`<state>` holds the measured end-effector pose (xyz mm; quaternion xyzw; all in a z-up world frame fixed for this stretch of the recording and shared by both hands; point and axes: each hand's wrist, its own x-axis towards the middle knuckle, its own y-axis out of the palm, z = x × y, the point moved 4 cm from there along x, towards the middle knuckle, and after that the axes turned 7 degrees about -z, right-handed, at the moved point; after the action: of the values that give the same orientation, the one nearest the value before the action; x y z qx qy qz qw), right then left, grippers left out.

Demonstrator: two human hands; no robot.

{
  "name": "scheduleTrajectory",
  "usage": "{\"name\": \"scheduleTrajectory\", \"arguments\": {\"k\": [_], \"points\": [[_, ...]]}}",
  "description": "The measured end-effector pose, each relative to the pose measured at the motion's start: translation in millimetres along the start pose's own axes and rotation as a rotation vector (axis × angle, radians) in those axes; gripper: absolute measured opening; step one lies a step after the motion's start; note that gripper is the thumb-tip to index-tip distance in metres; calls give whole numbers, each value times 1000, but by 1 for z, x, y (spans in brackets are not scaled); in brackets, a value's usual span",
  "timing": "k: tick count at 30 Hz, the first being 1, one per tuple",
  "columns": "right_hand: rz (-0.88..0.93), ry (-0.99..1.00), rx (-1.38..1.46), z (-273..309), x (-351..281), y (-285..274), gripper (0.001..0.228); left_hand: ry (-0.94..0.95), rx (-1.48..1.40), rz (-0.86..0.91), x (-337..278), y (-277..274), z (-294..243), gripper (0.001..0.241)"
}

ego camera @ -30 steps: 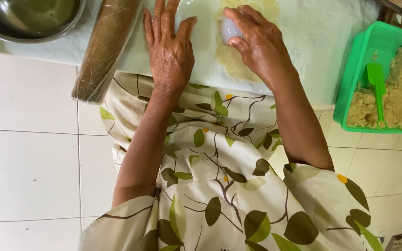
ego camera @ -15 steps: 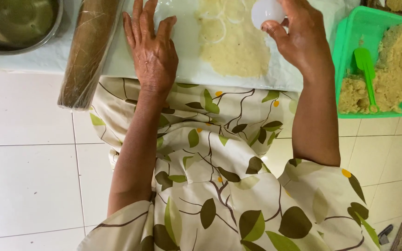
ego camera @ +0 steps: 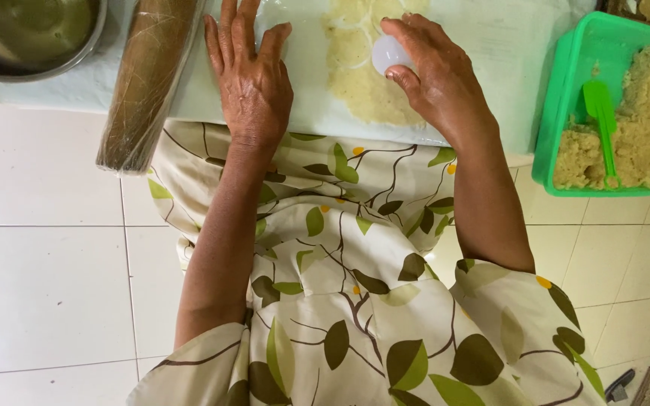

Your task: The person rolls out dough and cuts it into circular shapes using a mold for baking.

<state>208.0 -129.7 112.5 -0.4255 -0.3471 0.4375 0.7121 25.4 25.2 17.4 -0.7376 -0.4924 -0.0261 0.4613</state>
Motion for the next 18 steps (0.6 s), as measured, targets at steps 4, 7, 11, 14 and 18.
{"name": "scheduleTrajectory", "arguments": {"k": [4, 7, 11, 14, 18], "points": [[-2, 11, 8, 2, 3, 2, 54, -3, 18, 4, -1, 4, 3, 40], [-6, 11, -1, 2, 3, 3, 54, 1, 20, 2, 0, 4, 3, 40], [-32, -42, -44, -2, 1, 7, 55, 0, 14, 14, 0, 1, 1, 42], [-20, -27, -32, -4, 4, 8, 55, 2, 10, 12, -1, 2, 1, 38], [74, 118, -22, 23, 12, -7, 51, -3, 7, 30, -3, 4, 2, 39]]}}
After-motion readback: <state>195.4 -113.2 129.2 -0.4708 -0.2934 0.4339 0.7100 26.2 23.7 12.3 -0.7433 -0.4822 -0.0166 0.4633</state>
